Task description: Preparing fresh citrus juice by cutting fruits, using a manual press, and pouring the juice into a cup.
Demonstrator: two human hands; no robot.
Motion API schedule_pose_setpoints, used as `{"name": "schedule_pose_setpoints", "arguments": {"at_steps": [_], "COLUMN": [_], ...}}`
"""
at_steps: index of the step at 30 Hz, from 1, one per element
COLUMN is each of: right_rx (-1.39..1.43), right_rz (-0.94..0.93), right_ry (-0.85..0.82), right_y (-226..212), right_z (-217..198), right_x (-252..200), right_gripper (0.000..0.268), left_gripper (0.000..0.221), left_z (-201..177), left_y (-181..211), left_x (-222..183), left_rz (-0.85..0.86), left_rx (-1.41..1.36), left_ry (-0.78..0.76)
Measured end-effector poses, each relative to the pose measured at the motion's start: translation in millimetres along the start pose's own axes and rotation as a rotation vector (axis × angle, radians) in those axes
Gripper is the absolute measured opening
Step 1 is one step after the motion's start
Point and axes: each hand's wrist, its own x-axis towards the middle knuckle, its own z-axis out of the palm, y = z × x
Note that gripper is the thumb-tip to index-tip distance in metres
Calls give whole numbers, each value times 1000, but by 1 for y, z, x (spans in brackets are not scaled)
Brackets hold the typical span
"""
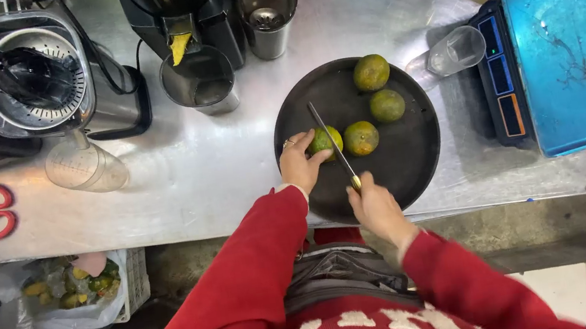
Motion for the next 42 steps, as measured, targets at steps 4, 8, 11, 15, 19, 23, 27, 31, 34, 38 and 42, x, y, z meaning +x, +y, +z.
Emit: {"name": "schedule_pose_setpoints", "arguments": {"at_steps": [4, 8, 11, 15, 19, 23, 27, 31, 34, 38, 42], "right_rx": [8, -36, -71, 141, 31, 67, 203, 210, 209, 222, 192], "right_rz": [7, 71, 89, 111, 149, 117, 237, 216, 168, 155, 66], "right_ry": [-1, -60, -119, -162, -270, 35, 121, 143, 130, 95, 36], "right_y": [-15, 20, 74, 94, 124, 161, 130, 116, 116, 118, 117], "right_z": [10, 35, 66, 61, 27, 8, -43, -61, -64, -68, -76], "right_x": [16, -8, -12, -58, -120, -132, -121, -109, -110, -100, -88], "right_gripper": [33, 36, 36, 43, 32, 27, 29, 31, 30, 29, 27], "left_gripper": [67, 69, 67, 49, 53, 55, 68, 63, 47, 79, 81], "left_z": [-8, -7, -11, -38, -49, -12, 54, 92, 89, 77, 86], "left_y": [11, -3, -4, 16, 35, 80, 100, 90, 99, 122, 107], "left_x": [-2, -4, 7, 5, -5, -8, 0, 16, 7, -13, -17], "left_rz": [-55, -125, -151, -172, -65, 384, 553, 592, 565, -69, -335], "left_rx": [-50, -83, -67, 12, 185, 448, 818, 1122, 1071, 387, 105], "left_ry": [16, 15, 31, 13, -9, -2, -201, -207, -179, -259, -197]}}
